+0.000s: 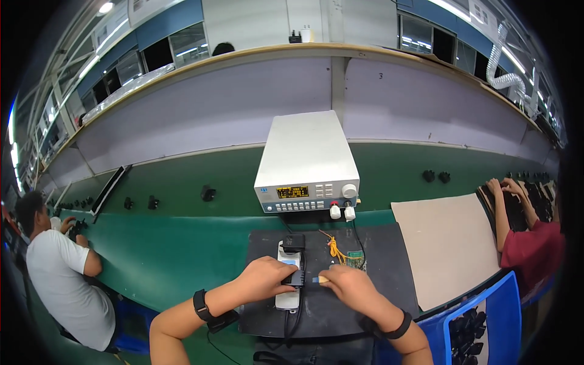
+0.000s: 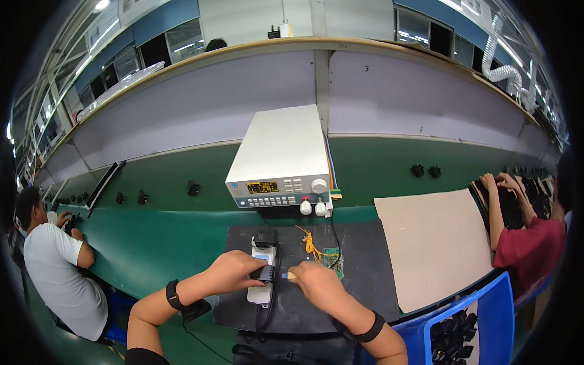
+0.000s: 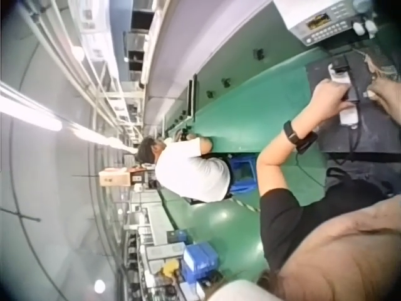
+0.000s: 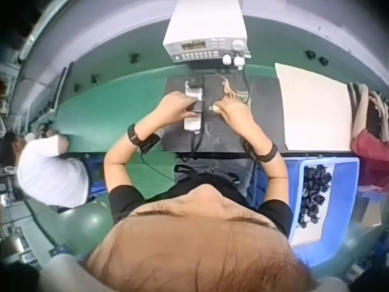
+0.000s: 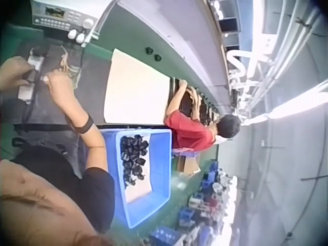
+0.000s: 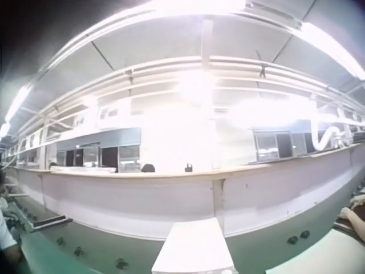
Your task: The person tests power adapters by plugging them into a power strip, connecting a cable, and checking for a pass message on a testing device. After testing, they place the adapters onto a cardboard sheet and move other components along the conveyor belt.
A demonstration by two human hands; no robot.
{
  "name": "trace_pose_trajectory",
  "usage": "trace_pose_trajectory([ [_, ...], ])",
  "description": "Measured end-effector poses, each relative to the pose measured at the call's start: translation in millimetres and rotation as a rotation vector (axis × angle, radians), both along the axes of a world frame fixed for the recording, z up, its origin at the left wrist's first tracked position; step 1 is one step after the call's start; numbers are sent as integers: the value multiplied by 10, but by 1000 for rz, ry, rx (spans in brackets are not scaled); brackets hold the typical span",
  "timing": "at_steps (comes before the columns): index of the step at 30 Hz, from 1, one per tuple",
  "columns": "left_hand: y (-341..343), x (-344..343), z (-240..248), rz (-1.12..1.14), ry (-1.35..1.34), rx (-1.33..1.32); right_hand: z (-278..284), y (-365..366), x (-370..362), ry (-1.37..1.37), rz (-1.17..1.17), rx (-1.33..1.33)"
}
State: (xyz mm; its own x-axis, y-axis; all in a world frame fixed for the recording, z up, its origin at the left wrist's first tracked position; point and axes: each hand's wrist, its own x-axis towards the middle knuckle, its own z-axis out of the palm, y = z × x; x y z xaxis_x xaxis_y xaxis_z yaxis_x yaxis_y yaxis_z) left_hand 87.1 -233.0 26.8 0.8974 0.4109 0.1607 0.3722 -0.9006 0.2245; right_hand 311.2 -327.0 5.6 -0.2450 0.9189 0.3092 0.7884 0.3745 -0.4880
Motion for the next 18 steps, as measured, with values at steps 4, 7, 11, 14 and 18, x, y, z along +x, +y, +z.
trace_pose_trajectory([
  [4,0,12,4,40,7,-47,-37,-26,-105,35,-26,65],
  [7,-7,15,33,23,-6,-63,-108,12,-135,81,-12,125],
  [11,2,-11,-11,13,-27,-64,-145,41,-199,51,2,127],
  [14,-27,1,-11,14,-22,-70,-180,103,-182,58,49,97],
  [18,14,9,22,-50,-61,-14,-74,128,-116,-50,56,141],
])
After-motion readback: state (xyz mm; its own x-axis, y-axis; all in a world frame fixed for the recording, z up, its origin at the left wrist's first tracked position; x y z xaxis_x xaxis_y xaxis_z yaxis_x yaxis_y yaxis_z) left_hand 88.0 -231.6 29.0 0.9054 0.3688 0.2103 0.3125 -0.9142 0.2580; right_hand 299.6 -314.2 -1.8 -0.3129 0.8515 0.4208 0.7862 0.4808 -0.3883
